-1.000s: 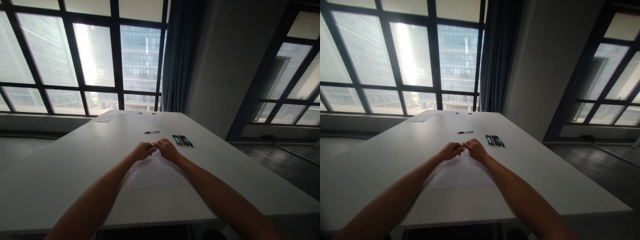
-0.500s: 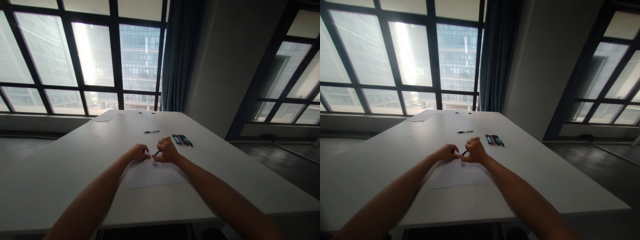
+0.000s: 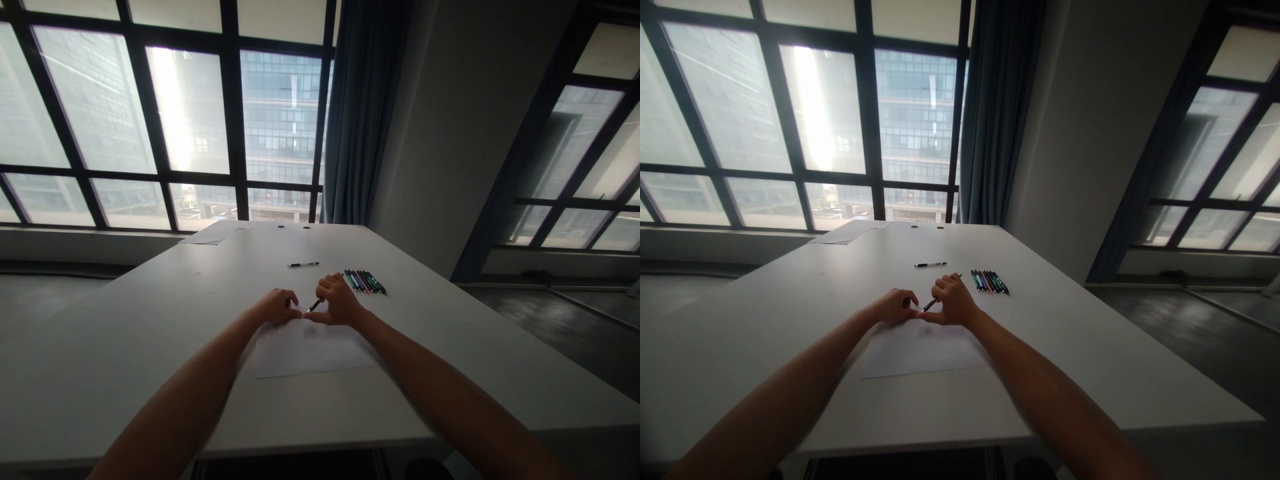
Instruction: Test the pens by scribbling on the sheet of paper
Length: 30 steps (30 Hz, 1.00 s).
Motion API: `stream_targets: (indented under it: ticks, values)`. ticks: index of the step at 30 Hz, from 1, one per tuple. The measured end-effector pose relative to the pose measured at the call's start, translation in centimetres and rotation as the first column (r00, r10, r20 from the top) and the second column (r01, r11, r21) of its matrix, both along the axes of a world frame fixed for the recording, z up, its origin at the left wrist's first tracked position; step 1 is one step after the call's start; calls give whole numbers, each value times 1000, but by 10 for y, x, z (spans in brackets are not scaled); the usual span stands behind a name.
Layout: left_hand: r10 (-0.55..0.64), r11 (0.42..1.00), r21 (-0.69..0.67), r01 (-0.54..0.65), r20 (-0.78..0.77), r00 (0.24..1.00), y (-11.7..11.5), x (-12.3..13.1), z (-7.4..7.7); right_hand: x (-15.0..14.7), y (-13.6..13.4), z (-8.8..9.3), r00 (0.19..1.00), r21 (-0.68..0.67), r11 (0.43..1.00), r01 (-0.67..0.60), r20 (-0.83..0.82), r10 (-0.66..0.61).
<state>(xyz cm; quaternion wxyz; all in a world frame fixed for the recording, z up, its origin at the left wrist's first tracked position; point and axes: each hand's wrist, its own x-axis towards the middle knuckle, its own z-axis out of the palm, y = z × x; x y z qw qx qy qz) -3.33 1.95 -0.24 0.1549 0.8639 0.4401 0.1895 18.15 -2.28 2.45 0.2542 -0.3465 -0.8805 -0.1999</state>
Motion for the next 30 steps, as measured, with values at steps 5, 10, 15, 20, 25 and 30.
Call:
stream_targets:
  ticks: [5, 10, 15, 20, 25, 30]
  values:
    - [6, 1000, 6, -6, -3, 1000, 1, 0, 0, 9, 7, 3, 995, -38, 999, 30, -98, -34]
    - [5, 1000, -22, -5, -10, 1000, 0, 0, 1, 27, 15, 9, 925, -141, 987, 76, -361, -122]
    - [10, 1000, -13, -10, -17, 1000, 1, 0, 1, 42, 21, 15, 707, -530, 846, 49, -580, -404]
    - [9, 1000, -13, -10, -28, 1000, -1, 0, 3, 50, 26, 6, 719, -772, 607, -186, -528, -451]
    - [18, 999, -30, -19, -36, 999, -3, 0, 5, 56, 30, -9, 703, -836, 436, -332, -528, -476]
    - [32, 999, -40, -34, -60, 998, -5, 0, 8, 59, 40, -23, 737, -821, 545, -170, -473, -483]
